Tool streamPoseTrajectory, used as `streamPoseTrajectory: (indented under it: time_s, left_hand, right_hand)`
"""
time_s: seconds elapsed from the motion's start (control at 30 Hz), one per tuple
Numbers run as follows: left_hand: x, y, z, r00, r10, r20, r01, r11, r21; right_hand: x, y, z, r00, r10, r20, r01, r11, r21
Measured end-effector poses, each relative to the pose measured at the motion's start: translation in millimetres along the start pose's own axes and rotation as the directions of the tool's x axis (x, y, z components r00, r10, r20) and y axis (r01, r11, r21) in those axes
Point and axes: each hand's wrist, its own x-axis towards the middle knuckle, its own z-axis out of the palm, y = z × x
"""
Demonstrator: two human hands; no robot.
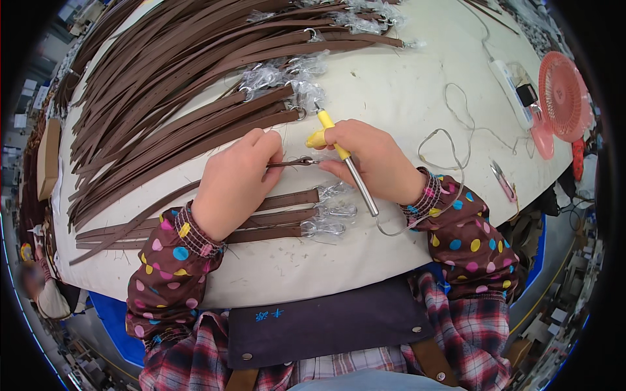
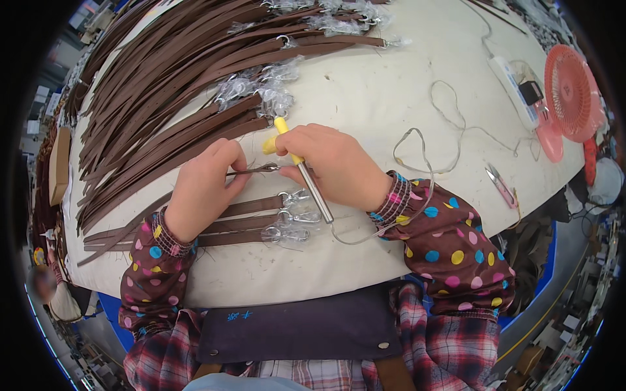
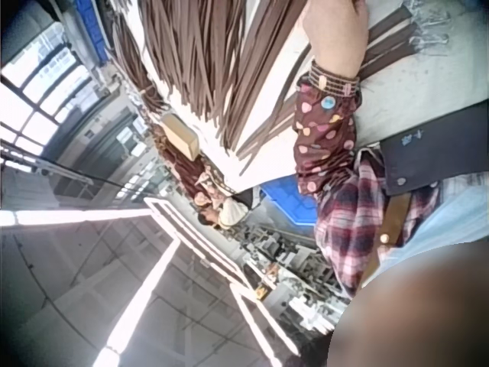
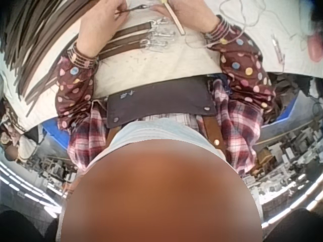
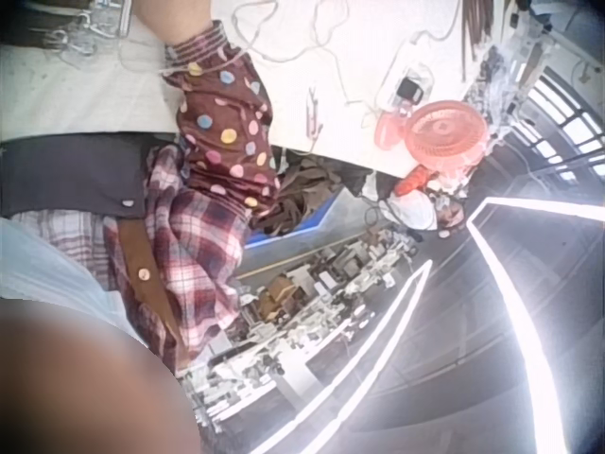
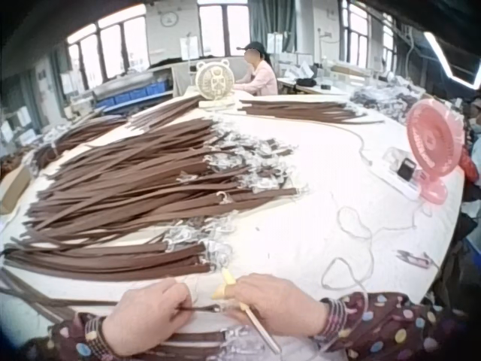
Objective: Using a heated tool to seal the ends of leather strips.
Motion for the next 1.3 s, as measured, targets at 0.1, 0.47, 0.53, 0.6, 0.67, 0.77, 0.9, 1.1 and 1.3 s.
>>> streamPoseTrajectory:
  time_s: [0.1,0.47,0.53,0.6,0.67,0.77,0.9,1.1,1.3]
  left_hand:
    - [-8,-3,-2,0.998,0.013,0.061,-0.012,1.0,-0.019]
    - [1,-3,4,0.991,0.0,0.133,0.035,0.964,-0.265]
    - [2,-7,7,0.993,0.03,0.115,0.015,0.928,-0.371]
    - [3,-8,4,0.991,0.015,0.13,0.039,0.914,-0.404]
    - [4,-9,2,0.989,0.003,0.147,0.062,0.898,-0.436]
    - [4,-9,0,0.972,-0.065,0.225,0.173,0.849,-0.5]
    - [3,-7,-1,0.954,-0.126,0.273,0.265,0.782,-0.564]
    - [2,-8,0,0.972,-0.082,0.219,0.192,0.816,-0.546]
    - [3,-7,-1,0.971,-0.08,0.224,0.192,0.821,-0.539]
  right_hand:
    - [1,1,-3,0.994,-0.067,0.088,0.073,0.996,-0.058]
    - [0,-7,4,0.992,0.092,-0.087,-0.07,0.971,0.229]
    - [0,-8,7,0.979,0.177,-0.105,-0.115,0.894,0.433]
    - [-1,-10,9,0.946,0.319,0.059,-0.302,0.8,0.518]
    - [1,-12,14,0.946,0.323,0.012,-0.288,0.826,0.485]
    - [3,-12,19,0.938,0.348,-0.003,-0.311,0.842,0.441]
    - [5,-14,18,0.927,0.372,0.048,-0.361,0.849,0.386]
    - [3,-13,19,0.932,0.354,0.077,-0.358,0.868,0.344]
    - [3,-13,19,0.94,0.335,0.061,-0.337,0.888,0.312]
